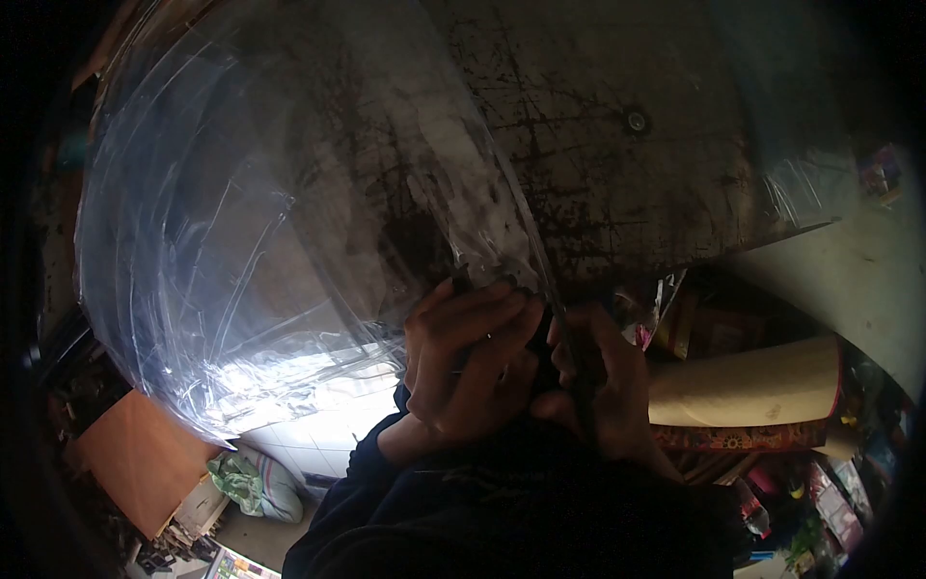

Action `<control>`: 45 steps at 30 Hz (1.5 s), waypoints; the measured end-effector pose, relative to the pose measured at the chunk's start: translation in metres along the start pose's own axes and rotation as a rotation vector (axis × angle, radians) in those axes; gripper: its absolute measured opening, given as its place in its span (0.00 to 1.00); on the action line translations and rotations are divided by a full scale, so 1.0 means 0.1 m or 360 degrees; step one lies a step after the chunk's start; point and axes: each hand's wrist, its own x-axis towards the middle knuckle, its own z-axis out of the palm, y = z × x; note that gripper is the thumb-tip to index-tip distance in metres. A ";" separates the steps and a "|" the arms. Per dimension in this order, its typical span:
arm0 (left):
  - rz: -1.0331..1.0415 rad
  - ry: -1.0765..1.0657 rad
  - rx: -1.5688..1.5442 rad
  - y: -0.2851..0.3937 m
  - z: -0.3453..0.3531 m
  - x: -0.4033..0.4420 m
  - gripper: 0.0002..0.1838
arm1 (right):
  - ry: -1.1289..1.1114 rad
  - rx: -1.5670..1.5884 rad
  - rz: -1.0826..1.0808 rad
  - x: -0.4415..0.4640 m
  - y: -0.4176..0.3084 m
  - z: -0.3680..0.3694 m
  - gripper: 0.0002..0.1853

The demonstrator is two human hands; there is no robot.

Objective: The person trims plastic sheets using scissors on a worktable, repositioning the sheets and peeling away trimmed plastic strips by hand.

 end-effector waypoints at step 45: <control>0.0060 0.0052 -0.0041 -0.01 -0.01 -0.03 0.12 | 0.0077 0.0137 0.0139 -0.06 -0.06 -0.16 0.24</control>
